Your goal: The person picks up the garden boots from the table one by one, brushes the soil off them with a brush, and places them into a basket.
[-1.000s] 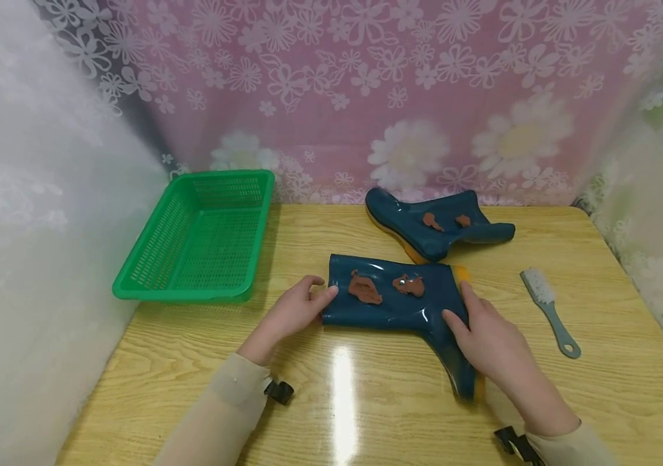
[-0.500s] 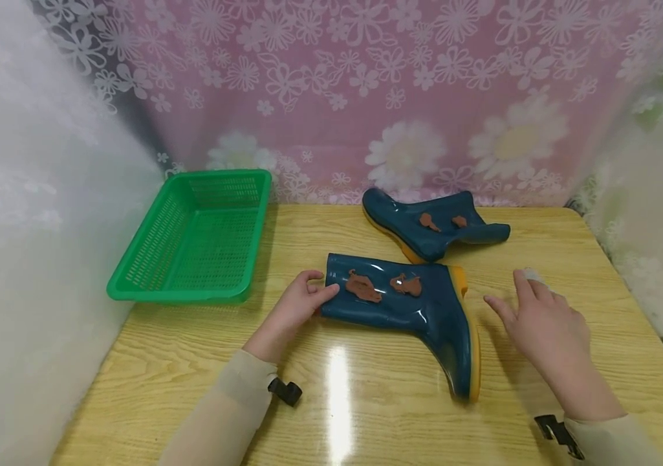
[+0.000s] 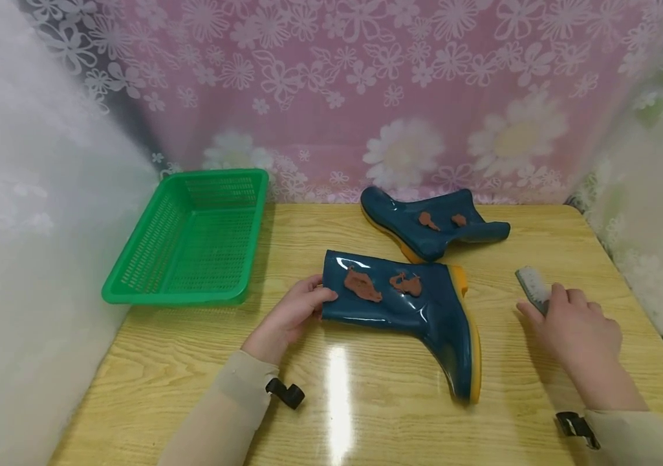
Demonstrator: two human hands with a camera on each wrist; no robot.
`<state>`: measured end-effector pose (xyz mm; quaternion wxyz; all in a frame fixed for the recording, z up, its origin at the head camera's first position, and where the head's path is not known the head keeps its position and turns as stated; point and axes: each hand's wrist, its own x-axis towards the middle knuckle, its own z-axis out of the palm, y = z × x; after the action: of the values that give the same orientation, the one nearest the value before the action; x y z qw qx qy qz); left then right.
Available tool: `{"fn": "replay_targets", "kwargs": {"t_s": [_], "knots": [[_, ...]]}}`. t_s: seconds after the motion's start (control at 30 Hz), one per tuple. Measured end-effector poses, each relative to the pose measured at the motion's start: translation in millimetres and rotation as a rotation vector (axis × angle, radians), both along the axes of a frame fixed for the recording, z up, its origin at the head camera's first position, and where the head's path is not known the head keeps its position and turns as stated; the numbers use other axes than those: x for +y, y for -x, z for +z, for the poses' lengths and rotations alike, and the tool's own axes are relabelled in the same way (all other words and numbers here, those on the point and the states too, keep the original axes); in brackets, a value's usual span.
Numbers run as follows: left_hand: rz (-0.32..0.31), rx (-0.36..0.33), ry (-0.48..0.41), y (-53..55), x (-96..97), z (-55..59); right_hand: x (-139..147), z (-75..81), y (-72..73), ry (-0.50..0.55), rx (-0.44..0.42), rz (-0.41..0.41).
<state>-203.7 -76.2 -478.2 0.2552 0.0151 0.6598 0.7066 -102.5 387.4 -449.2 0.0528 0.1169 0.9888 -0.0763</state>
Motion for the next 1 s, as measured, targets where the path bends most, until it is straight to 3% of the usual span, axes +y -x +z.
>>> {"fn": "replay_targets", "kwargs": {"t_s": [0.47,0.77,1.0], "knots": [[0.028,0.223,0.207,4.2,21.2,13.6,15.9,-2.5,3.3,0.049,-0.092,-0.039],[0.026,0.390,0.223,3.8,29.9,23.5,18.8,-3.1,6.2,0.075,-0.091,-0.038],[0.008,0.488,0.324,2.9,28.9,36.9,19.4,1.3,7.6,0.102,-0.102,-0.001]]}}
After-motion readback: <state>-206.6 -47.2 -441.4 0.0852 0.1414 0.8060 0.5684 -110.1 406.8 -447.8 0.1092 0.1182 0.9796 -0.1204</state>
